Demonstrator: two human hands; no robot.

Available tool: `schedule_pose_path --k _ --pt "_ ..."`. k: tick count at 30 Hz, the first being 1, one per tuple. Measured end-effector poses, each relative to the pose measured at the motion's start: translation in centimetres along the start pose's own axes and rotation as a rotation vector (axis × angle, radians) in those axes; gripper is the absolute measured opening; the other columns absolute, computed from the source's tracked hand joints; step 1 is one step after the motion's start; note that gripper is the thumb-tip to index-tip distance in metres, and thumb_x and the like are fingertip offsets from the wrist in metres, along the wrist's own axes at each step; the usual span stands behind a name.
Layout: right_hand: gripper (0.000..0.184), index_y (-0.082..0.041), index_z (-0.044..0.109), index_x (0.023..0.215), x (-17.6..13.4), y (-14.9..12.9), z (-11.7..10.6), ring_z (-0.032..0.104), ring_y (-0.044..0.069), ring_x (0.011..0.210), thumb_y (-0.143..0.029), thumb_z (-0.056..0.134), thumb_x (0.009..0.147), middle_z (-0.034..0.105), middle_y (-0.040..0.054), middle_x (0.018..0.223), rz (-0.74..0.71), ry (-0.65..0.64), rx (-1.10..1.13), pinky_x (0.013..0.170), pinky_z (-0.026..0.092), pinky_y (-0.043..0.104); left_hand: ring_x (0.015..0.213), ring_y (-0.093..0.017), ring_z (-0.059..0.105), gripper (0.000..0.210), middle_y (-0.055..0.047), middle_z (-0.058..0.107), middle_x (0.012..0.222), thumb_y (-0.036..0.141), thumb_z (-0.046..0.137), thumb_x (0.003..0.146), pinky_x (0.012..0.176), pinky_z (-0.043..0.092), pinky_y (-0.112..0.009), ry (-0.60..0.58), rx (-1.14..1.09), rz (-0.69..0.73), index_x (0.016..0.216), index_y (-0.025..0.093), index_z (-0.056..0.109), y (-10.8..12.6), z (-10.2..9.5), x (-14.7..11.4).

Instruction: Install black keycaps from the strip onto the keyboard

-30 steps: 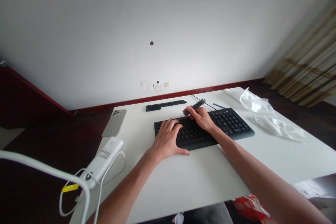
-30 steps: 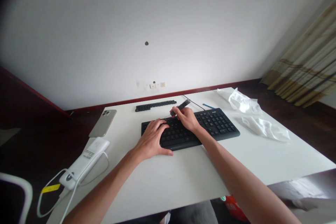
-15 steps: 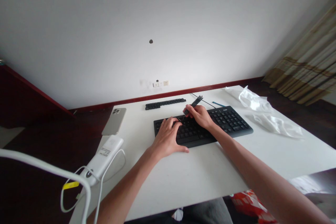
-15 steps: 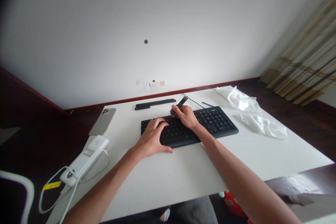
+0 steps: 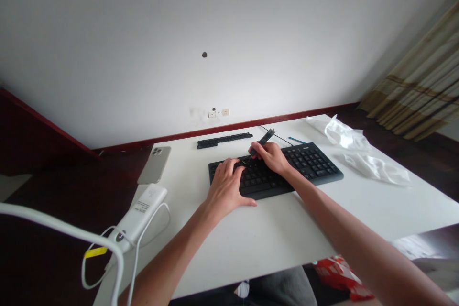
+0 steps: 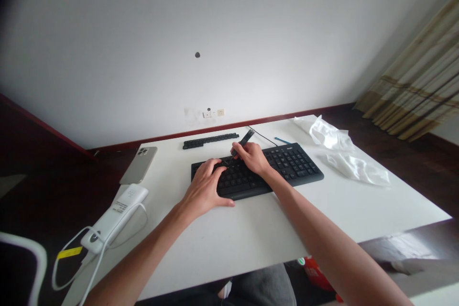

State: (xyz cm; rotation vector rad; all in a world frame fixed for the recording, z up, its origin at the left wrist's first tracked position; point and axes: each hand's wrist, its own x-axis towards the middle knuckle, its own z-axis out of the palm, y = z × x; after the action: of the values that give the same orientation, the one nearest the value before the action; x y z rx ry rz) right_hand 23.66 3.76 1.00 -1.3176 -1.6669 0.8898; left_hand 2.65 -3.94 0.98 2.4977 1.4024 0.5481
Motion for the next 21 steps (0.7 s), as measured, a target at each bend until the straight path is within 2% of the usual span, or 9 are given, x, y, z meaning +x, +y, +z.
schedule_pose_path --k 7,15,21 --pt "0.056 -0.016 0.078 0.082 -0.16 -0.30 -0.10 0.064 0.020 0.065 -0.063 0.052 0.098 0.072 0.0049 0.066 -0.019 -0.034 -0.029 0.067 0.046 0.030 0.139 -0.040 0.046 0.095 -0.019 0.048 0.146 0.055 0.098 0.051 0.119 0.038 -0.058 -0.016 -0.075 -0.031 0.129 0.019 0.058 0.02 -0.04 -0.06" --pt "0.054 -0.017 0.079 0.082 -0.36 -0.74 -0.03 0.066 0.020 0.066 -0.061 0.053 0.099 0.072 0.0041 0.066 -0.042 -0.096 -0.082 0.069 0.046 0.030 0.147 -0.044 0.037 0.095 -0.018 0.045 0.147 0.051 0.099 0.051 0.121 0.032 -0.065 -0.028 -0.123 -0.051 0.129 0.021 0.056 0.05 0.13 -0.05" --pt "0.054 -0.016 0.079 0.085 -0.46 -1.00 -0.28 0.066 0.020 0.066 -0.061 0.052 0.099 0.073 0.0042 0.069 -0.059 -0.177 -0.099 0.069 0.046 0.030 0.146 -0.043 0.038 0.095 -0.018 0.047 0.147 0.055 0.098 0.053 0.121 0.034 -0.062 -0.038 -0.070 -0.039 0.131 0.019 0.058 0.12 -0.05 -0.07"
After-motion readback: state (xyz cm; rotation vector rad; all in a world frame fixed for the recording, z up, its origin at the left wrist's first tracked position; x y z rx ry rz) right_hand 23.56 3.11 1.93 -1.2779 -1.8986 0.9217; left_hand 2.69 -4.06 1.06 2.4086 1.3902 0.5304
